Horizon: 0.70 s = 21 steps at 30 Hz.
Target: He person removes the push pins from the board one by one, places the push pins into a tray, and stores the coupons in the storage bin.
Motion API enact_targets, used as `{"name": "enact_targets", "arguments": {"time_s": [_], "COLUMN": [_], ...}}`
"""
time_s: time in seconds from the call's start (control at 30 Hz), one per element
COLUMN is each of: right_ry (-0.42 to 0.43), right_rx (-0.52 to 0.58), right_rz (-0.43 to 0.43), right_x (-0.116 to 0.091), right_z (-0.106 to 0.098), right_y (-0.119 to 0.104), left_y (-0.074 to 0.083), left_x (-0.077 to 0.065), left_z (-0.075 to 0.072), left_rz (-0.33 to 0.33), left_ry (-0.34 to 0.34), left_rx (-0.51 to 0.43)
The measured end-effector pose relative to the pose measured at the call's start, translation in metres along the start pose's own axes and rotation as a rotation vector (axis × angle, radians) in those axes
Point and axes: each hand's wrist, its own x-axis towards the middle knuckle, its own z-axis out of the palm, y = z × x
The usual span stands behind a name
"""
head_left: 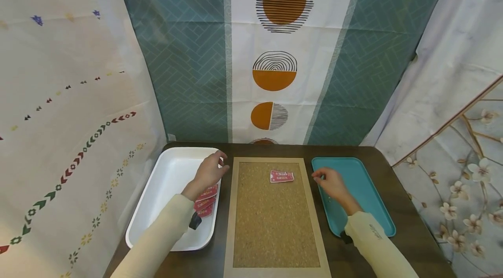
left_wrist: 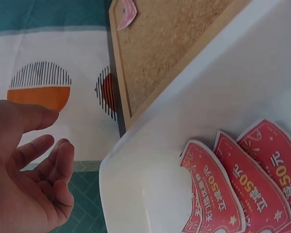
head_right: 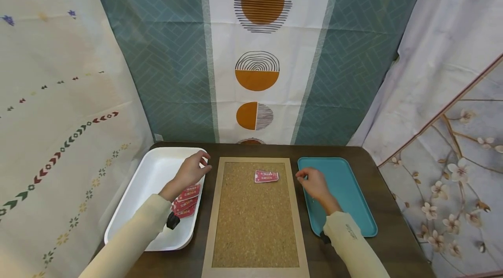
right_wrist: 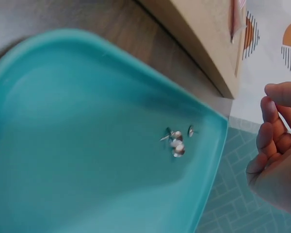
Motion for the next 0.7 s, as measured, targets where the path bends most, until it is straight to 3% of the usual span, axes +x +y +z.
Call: {"name": "enact_targets", "arguments": {"time_s": [0.27,0.5,0.7], "right_ry": [-0.011,-0.011,-0.020], "right_rx": [-0.016,-0.004,-0.010], "right_rz": [-0.015,-0.046,-0.041], "right_x": [0.009,0.014,0.017], "right_z": [0.006,0.017,0.029], "right_y": [-0.014,-0.027,-0.031], "left_y": [0.007,0.024,0.037], "left_x": [0.004,0.006,0.011], "left_z": [0.017,0.033,0.056], "left_rz": [0.026,0.038,0.064], "left_ry": [-0.010,-0.048,-0.097], "left_rx": [0.001,-0.022,-0.070]}}
